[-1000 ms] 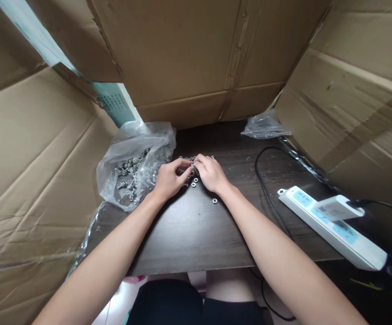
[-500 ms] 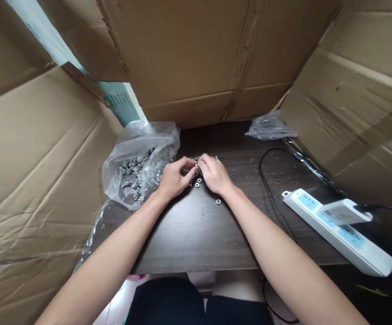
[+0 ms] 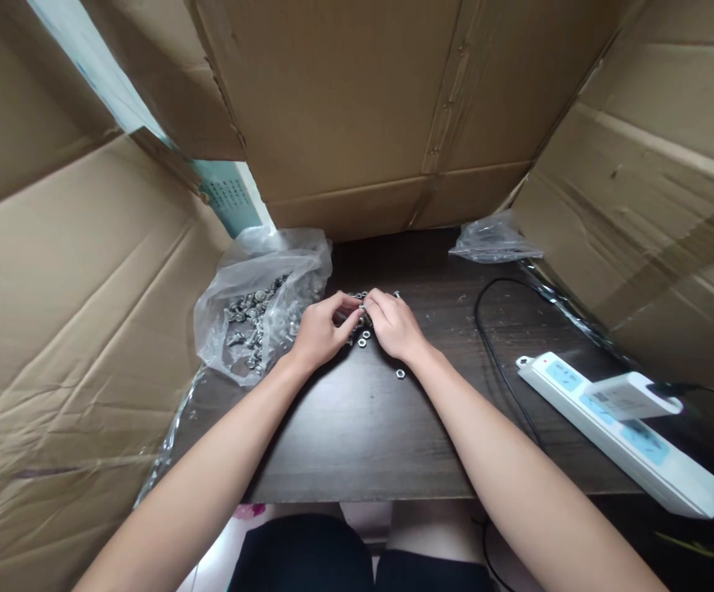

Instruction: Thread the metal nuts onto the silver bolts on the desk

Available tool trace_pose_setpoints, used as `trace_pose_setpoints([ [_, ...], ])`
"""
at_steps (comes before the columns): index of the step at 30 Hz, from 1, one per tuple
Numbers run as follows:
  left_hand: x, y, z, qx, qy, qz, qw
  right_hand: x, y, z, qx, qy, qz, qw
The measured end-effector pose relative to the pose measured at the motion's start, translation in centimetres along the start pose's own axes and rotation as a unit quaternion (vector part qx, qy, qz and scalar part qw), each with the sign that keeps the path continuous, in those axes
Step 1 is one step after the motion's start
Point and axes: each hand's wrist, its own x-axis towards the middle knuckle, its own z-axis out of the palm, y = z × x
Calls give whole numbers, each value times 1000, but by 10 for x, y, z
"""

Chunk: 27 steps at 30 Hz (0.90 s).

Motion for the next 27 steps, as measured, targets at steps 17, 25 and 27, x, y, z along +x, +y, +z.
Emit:
trace_pose_setpoints([
  [17,0,-1,1,3,5,-6,1000,1,0,1,-36,-3,-6,999],
  [25,-1,-1,1,8,12,-6,1000,1,0,1,3,17,-3,1000],
  [27,-1,0,0,7,8,-5,1000,1,1,2,7,17,-9,1000],
])
